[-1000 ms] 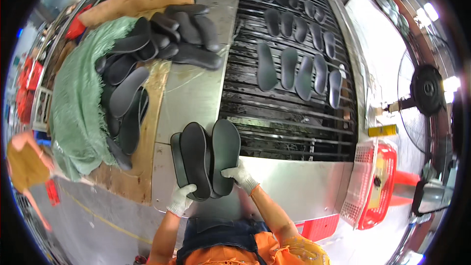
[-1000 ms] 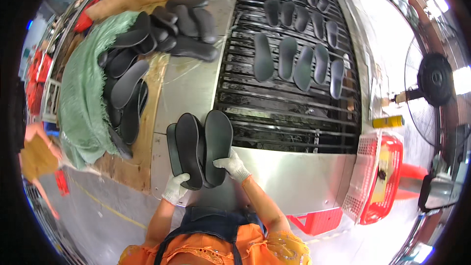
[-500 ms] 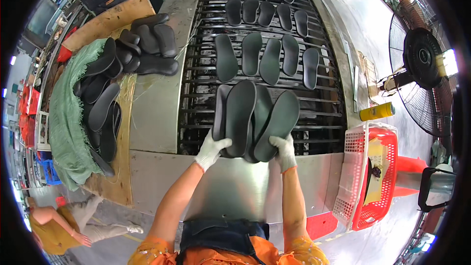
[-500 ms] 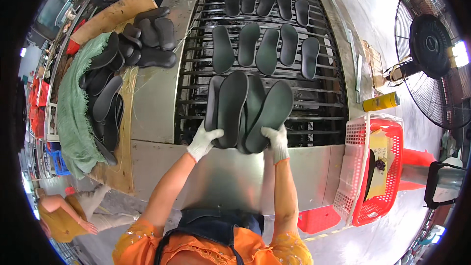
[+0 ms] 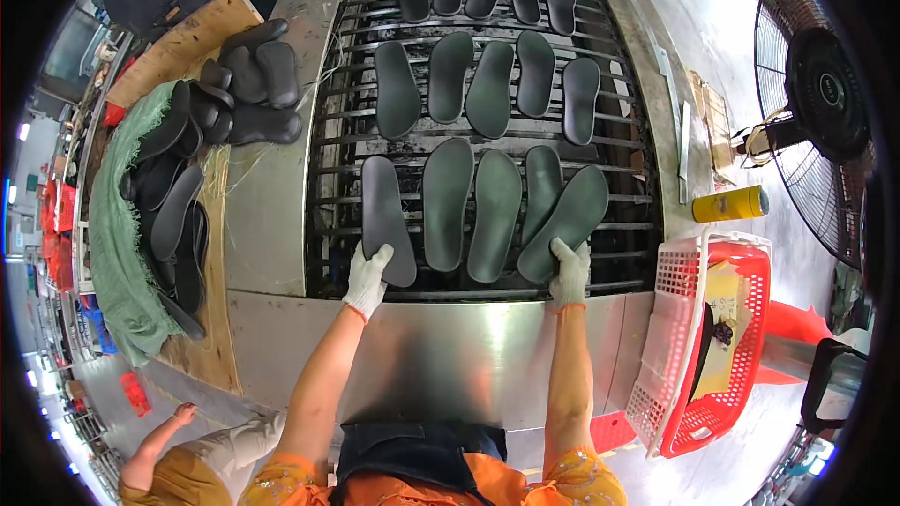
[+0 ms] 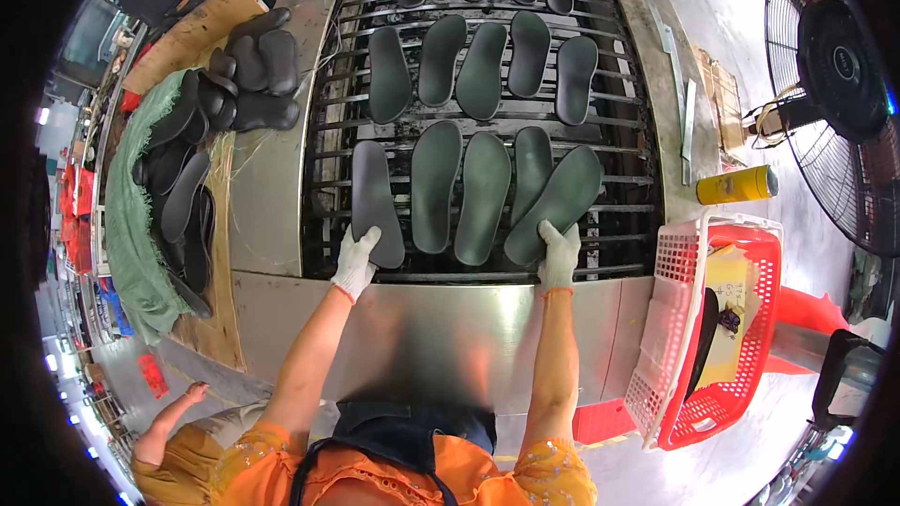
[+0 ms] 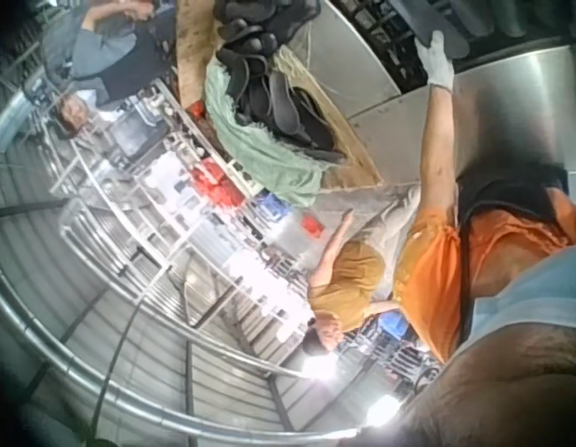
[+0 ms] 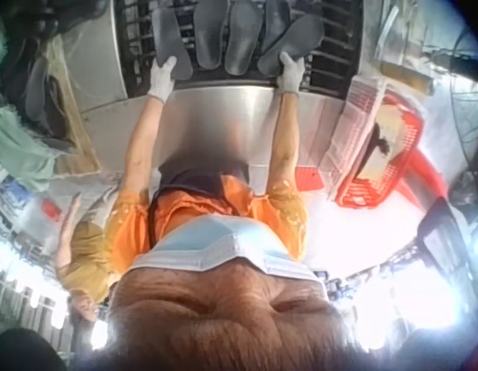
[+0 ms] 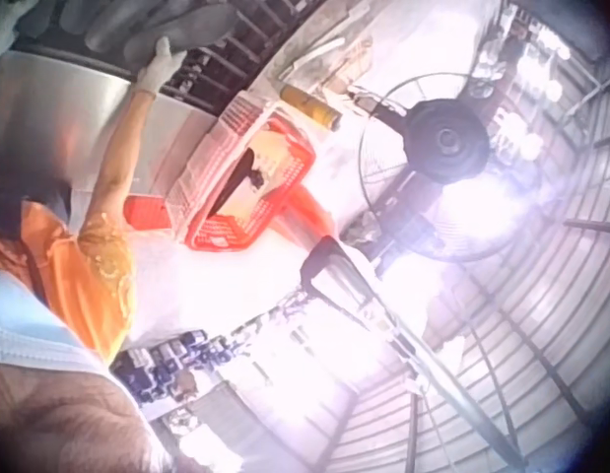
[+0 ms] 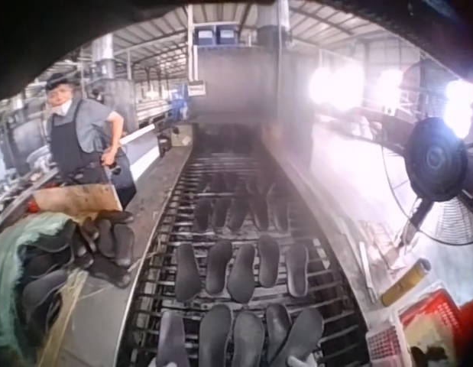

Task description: The person picks black shoe soles from a large pile on a wooden table and places them onto a metal conveyor belt. The person handles the soles in pairs, arranging them in rows on the moving belt.

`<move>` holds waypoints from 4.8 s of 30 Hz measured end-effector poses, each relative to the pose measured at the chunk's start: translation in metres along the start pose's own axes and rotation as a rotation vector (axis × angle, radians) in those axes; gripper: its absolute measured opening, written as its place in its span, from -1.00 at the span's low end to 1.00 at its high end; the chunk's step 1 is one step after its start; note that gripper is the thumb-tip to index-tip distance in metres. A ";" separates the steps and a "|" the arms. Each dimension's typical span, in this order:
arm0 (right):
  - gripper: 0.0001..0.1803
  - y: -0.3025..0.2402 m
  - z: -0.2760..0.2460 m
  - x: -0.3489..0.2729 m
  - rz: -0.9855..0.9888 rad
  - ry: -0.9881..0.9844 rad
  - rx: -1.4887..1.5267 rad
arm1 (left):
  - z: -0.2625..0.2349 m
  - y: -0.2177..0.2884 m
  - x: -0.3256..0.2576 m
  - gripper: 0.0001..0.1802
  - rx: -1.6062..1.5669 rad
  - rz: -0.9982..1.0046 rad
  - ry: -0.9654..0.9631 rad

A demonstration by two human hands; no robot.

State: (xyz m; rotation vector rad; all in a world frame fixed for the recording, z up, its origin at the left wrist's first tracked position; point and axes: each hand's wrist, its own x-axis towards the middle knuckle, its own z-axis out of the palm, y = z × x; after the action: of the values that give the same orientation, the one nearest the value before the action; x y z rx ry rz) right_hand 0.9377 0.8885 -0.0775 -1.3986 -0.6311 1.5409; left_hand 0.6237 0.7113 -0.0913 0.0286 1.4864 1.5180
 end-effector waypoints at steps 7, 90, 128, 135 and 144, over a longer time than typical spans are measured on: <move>-0.83 -0.024 -0.025 0.032 0.010 0.106 -0.245 | 0.014 0.009 0.008 -0.53 0.171 0.066 -0.017; -0.43 0.222 0.546 -0.314 -0.889 -1.331 -1.479 | -0.387 0.215 -0.068 0.04 1.001 0.072 0.404; -0.48 0.190 0.249 -0.375 0.233 -0.617 -0.257 | -0.287 0.088 -0.198 -0.64 0.748 0.680 0.445; -0.60 0.188 0.242 -0.366 0.030 -0.720 -0.772 | -0.272 0.098 -0.190 -0.52 0.780 0.533 0.322; -0.44 0.153 0.295 -0.395 -0.147 -0.746 -1.051 | -0.289 0.081 -0.179 -0.77 0.847 0.706 0.209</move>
State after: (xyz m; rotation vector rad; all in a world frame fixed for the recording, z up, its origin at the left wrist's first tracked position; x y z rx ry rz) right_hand 0.5800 0.5371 0.0445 -1.3618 -2.1753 1.6492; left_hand 0.4939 0.4012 0.0017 1.0073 2.3492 1.2937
